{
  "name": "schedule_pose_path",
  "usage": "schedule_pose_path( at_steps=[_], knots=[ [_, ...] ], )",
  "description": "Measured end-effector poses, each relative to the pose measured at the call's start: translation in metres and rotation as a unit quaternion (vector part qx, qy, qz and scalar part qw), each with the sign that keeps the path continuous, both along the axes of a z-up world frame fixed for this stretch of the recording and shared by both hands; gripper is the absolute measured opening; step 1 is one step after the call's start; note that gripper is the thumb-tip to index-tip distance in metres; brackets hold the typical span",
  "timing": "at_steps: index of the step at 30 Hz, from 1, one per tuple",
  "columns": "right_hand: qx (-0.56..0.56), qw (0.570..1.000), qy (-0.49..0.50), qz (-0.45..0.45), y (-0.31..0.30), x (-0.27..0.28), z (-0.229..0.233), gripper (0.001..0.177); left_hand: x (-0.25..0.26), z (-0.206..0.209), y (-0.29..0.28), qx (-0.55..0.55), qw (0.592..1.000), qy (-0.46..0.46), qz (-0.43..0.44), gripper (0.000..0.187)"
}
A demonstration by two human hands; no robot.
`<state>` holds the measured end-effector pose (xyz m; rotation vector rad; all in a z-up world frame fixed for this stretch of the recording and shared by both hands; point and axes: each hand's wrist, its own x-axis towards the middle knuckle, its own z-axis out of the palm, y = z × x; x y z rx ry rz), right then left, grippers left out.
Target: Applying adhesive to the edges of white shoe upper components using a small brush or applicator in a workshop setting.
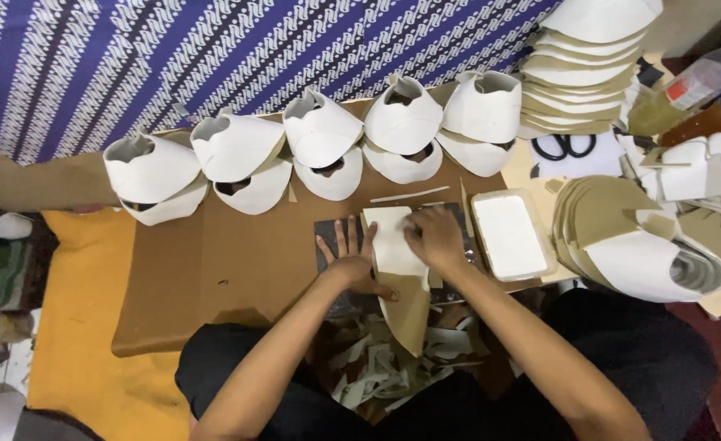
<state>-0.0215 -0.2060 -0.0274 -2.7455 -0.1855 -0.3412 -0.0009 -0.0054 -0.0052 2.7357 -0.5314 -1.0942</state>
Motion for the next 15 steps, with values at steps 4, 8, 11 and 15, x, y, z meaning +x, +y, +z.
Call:
schedule_pose_path(
  at_steps=[4,8,11,15],
  knots=[
    [0.023,0.999,-0.012,-0.035,0.001,0.039,0.004,0.018,0.002,-0.002,0.002,-0.008,1.0,-0.014,-0.001,0.156],
    [-0.007,0.999,-0.028,-0.043,-0.008,0.064,0.0,0.02,0.001,0.002,0.002,-0.001,1.0,-0.014,-0.002,0.151],
    [-0.023,0.999,-0.034,-0.027,0.015,0.043,0.038,0.017,0.005,0.01,0.006,-0.018,1.0,0.004,0.004,0.151],
    [-0.12,0.991,-0.054,0.008,0.015,0.032,0.021,0.012,0.001,0.006,0.004,-0.022,1.0,0.005,-0.002,0.155]
  ],
)
